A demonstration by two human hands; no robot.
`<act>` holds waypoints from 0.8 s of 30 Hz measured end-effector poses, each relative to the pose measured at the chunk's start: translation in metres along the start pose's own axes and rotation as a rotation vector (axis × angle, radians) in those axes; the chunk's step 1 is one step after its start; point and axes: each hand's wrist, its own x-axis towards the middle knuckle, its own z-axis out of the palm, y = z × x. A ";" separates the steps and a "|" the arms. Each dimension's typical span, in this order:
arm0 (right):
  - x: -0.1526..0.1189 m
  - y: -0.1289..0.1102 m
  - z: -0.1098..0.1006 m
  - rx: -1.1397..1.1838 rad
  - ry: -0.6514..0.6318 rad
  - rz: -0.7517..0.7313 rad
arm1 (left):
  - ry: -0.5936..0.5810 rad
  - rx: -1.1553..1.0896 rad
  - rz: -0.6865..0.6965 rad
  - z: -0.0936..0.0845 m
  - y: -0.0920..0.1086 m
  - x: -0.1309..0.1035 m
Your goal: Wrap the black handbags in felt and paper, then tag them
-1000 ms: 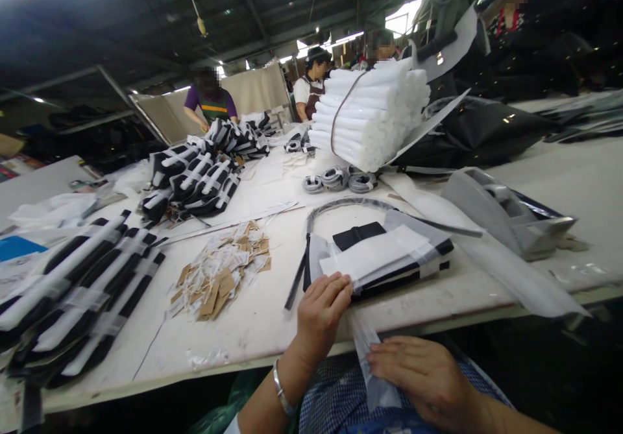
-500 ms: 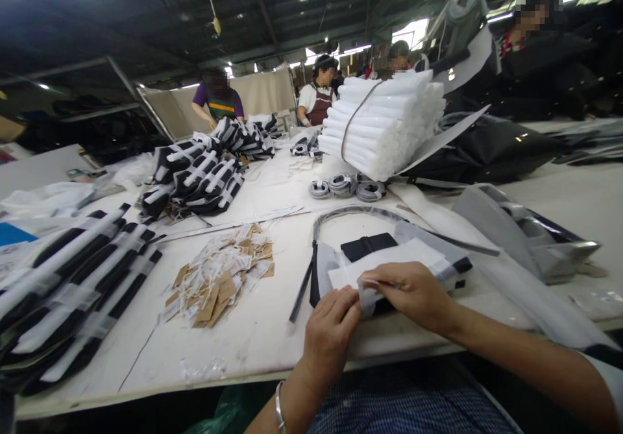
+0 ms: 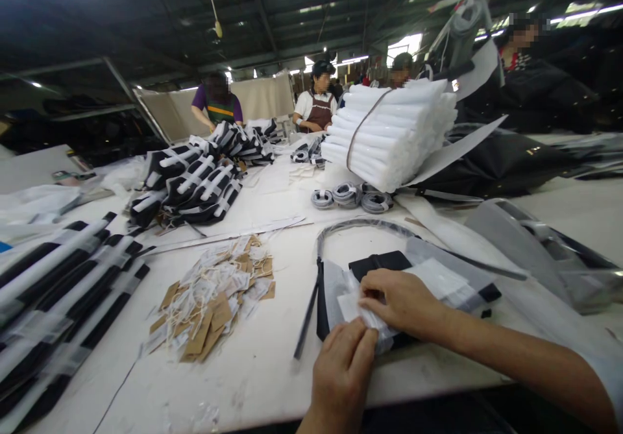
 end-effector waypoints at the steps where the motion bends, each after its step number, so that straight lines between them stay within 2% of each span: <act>1: 0.002 0.000 0.000 -0.019 -0.015 0.011 | 0.006 0.018 0.003 -0.001 0.000 0.001; 7: 0.012 0.000 0.000 -0.072 -0.058 0.025 | -0.026 0.107 0.077 0.000 0.003 0.007; 12: 0.019 0.004 0.004 -0.124 -0.084 0.028 | 0.138 0.217 0.117 0.017 0.003 0.009; 14: 0.024 0.007 0.007 -0.149 -0.067 0.011 | 0.158 0.230 0.114 0.022 0.001 0.011; 16: 0.028 0.007 0.009 -0.153 -0.034 -0.007 | 0.106 0.226 0.105 0.021 0.002 0.012; 20: 0.023 0.002 0.002 -0.114 0.019 -0.021 | -0.073 0.219 0.152 0.007 0.001 0.009; 22: 0.013 0.006 -0.009 -0.086 0.046 -0.025 | -0.148 0.218 0.197 0.003 -0.008 0.005; 24: -0.003 0.019 -0.026 -0.070 0.098 -0.009 | -0.210 0.194 0.283 0.005 -0.023 0.000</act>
